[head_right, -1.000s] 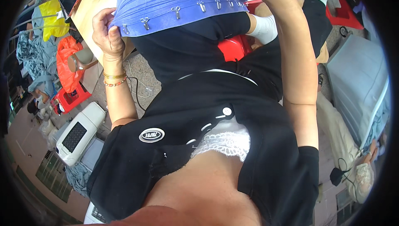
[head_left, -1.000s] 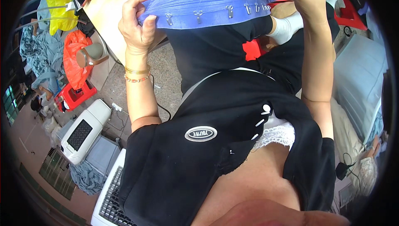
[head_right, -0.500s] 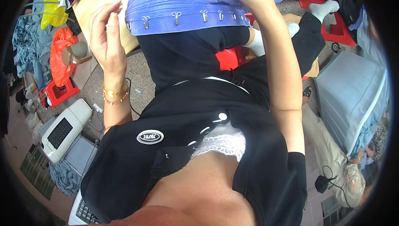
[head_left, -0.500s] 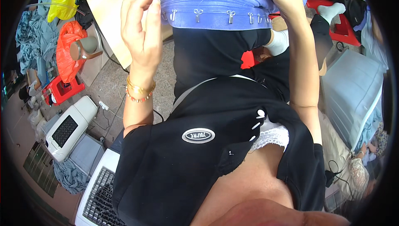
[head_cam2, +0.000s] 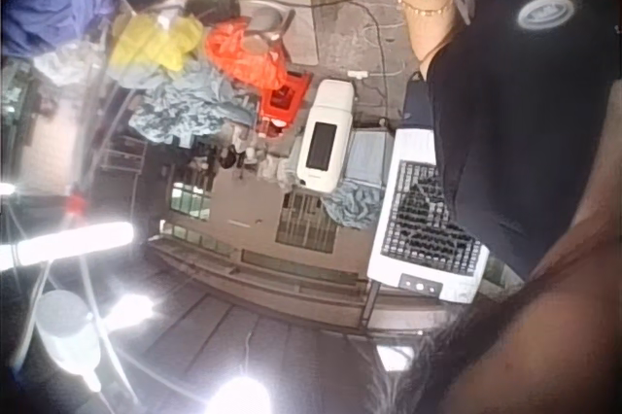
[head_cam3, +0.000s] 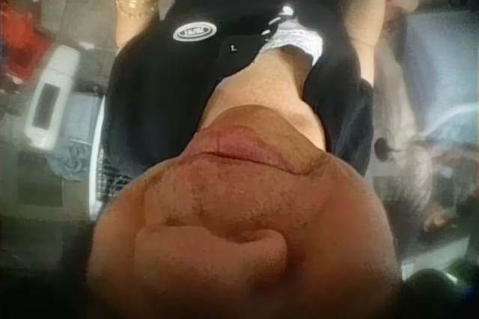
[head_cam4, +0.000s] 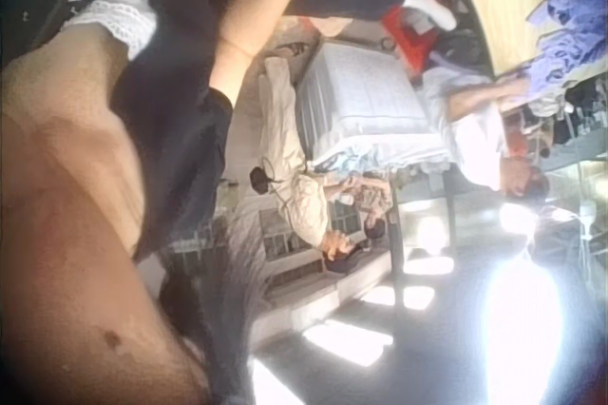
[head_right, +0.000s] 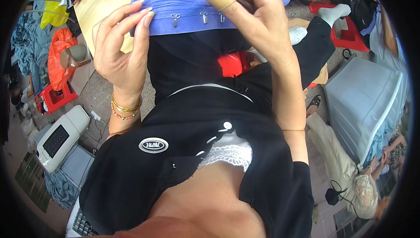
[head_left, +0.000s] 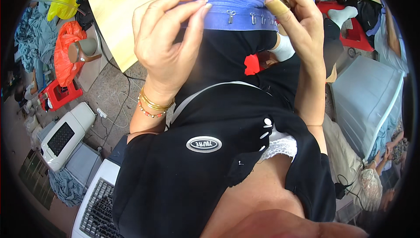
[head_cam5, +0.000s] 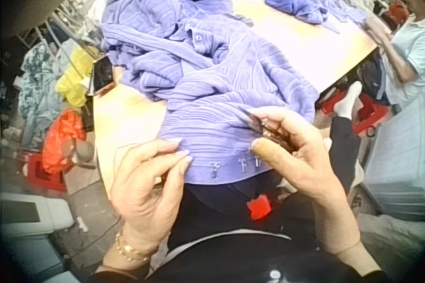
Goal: Trimming loose threads and excess material from pleated blue fabric strips using scissors.
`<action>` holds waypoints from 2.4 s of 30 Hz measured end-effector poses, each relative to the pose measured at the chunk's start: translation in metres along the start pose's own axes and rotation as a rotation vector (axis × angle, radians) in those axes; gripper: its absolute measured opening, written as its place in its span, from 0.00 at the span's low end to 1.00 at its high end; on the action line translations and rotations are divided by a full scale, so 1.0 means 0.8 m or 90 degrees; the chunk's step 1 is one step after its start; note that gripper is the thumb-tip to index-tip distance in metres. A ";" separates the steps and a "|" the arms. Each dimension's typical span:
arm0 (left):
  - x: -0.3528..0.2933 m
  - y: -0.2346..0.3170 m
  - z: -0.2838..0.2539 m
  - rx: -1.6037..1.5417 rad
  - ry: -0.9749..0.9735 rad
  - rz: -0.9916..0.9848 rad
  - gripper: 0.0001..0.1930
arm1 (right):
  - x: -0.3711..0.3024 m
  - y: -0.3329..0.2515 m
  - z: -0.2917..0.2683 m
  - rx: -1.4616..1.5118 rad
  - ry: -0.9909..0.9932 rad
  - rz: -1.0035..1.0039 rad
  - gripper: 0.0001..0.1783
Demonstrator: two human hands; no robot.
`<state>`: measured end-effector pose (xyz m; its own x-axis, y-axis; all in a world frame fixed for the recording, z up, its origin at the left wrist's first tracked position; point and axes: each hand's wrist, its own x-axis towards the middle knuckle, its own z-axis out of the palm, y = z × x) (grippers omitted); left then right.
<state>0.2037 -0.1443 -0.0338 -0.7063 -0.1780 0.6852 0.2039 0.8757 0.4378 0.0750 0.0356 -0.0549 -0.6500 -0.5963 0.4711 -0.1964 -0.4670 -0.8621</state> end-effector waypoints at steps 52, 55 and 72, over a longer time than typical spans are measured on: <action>0.010 -0.005 -0.008 -0.009 -0.084 0.077 0.11 | 0.012 0.018 -0.001 0.286 0.030 -0.320 0.16; 0.009 -0.012 -0.009 0.038 -0.068 0.163 0.09 | -0.012 -0.073 -0.003 -0.264 0.078 0.199 0.16; 0.009 0.005 0.004 -0.018 -0.054 0.101 0.05 | -0.020 -0.058 0.004 -0.413 -0.067 0.065 0.19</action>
<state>0.1973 -0.1406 -0.0290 -0.7179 0.0013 0.6962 0.3356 0.8768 0.3444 0.0968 0.0647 -0.0221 -0.6204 -0.6924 0.3683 -0.5612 0.0638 -0.8252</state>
